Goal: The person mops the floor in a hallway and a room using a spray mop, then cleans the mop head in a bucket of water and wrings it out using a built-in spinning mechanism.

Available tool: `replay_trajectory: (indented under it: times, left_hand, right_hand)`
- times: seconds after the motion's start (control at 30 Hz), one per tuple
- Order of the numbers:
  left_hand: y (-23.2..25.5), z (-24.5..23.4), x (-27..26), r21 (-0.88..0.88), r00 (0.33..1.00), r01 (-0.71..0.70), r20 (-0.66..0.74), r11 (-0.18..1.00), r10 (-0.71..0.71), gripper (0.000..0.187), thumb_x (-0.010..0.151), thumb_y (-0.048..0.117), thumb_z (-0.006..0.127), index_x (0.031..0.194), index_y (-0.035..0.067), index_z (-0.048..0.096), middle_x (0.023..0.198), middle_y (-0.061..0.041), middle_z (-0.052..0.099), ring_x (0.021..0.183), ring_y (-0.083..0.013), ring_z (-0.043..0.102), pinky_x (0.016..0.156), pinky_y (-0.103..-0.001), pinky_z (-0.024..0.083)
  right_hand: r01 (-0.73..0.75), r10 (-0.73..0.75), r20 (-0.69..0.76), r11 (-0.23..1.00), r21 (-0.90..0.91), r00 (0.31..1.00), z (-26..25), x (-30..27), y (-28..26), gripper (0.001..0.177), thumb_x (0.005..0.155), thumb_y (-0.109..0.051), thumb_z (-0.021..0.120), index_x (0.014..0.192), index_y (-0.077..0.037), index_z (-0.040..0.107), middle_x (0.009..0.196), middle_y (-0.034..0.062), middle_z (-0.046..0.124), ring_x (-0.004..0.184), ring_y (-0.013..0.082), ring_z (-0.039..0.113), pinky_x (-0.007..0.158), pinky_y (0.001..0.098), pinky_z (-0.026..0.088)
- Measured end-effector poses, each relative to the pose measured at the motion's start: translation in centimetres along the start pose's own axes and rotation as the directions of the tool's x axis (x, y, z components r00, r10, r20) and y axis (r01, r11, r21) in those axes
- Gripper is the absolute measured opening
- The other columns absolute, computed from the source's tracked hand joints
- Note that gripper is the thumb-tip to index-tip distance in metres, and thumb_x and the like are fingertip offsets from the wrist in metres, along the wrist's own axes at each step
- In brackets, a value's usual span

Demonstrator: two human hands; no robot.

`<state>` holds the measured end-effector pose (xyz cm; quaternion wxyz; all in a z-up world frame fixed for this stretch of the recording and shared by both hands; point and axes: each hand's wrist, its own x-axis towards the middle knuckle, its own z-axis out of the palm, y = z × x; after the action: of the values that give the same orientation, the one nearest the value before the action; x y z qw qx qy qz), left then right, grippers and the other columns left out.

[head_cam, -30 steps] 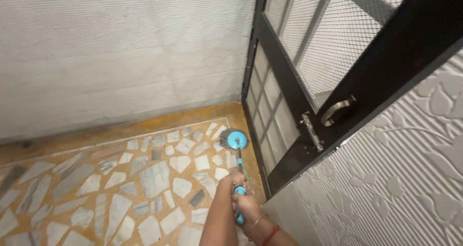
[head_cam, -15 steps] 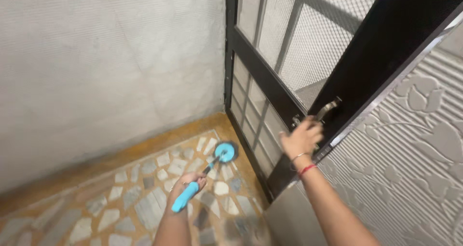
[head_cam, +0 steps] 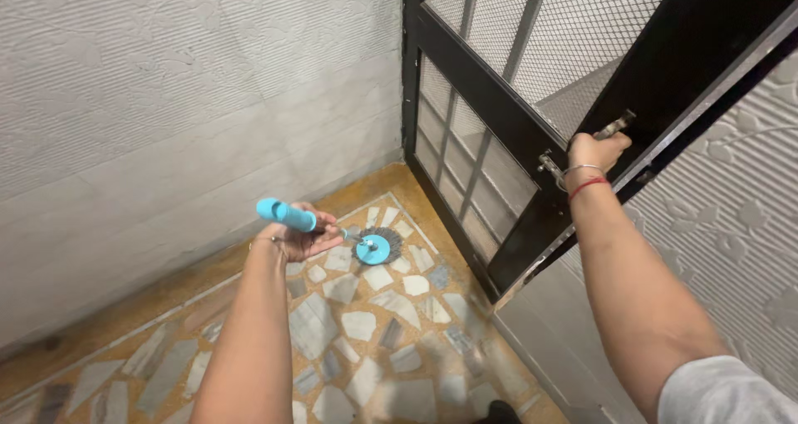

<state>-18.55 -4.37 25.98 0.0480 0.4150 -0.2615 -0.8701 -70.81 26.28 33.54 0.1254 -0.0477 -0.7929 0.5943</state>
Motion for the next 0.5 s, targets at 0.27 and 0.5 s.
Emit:
replay_trajectory:
  times: [0.27,0.5]
  left_hand:
    - [-1.3,7.0,-2.8,-0.039,0.97,-0.226,0.087,0.973,0.229,0.026,0.092,0.025,0.054,0.09,0.001,0.065,0.087,-0.02,0.067,0.093,-0.0409,0.076,0.084,-0.054,0.063]
    - [-0.1,2.6,-3.9,0.082,0.939,-0.338,-0.041,0.937,0.342,0.024,0.097,0.03,0.051,0.087,0.011,0.06,0.073,-0.009,0.063,0.077,-0.0348,0.074,0.074,-0.053,0.064]
  right_hand:
    - [0.135,-0.141,-0.123,0.989,-0.054,0.982,3.3,-11.0,0.9,0.03,0.083,0.0,0.065,0.109,-0.002,0.051,0.111,0.0226,0.062,0.107,0.0436,0.06,0.095,0.0539,0.043]
    - [0.255,-0.25,0.073,0.964,-0.072,0.966,6.3,-24.4,-0.8,0.022,0.095,-0.003,0.06,0.114,0.001,0.05,0.114,0.0245,0.062,0.112,0.045,0.058,0.1,0.0545,0.042]
